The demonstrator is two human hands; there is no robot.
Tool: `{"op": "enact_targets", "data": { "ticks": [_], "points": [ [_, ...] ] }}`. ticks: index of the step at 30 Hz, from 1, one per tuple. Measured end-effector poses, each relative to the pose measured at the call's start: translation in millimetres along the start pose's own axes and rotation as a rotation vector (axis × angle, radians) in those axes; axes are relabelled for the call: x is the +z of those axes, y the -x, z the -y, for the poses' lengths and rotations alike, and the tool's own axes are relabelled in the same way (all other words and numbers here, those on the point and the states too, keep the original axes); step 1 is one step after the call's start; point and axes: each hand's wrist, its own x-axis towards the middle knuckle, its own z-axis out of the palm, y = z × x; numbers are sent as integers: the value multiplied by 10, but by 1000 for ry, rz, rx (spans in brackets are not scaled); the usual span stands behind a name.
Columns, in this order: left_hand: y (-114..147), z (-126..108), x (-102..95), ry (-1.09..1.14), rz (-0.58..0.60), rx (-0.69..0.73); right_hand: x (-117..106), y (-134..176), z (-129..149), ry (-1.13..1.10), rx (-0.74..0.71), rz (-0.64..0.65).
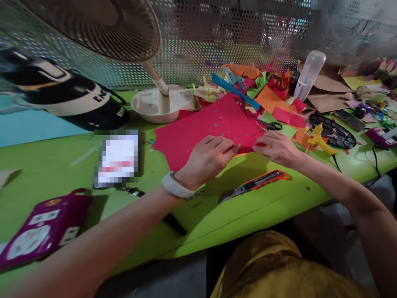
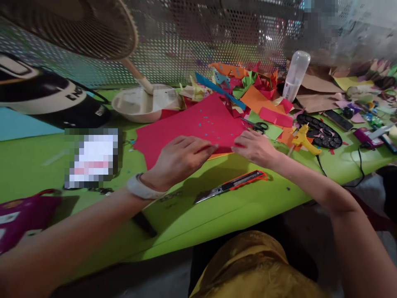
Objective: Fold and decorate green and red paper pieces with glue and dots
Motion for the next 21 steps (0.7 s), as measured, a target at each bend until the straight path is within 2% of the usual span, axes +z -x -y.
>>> {"op": "enact_targets", "data": {
  "ticks": [3, 6, 9, 15, 21],
  "points": [
    [84, -43, 47, 40, 151, 73, 106, 59, 57, -41, 14, 157],
    [196, -118, 97, 236, 273, -27, 142, 76, 92, -139, 45, 308],
    [275, -202, 110, 382, 249, -191, 136, 81, 116, -208, 89, 332],
    [317, -296, 82, 505, 237, -263, 88, 73, 181, -339, 193, 295],
    [337, -281, 107, 811, 211, -437, 81, 24, 234, -464, 281, 301]
  ]
}}
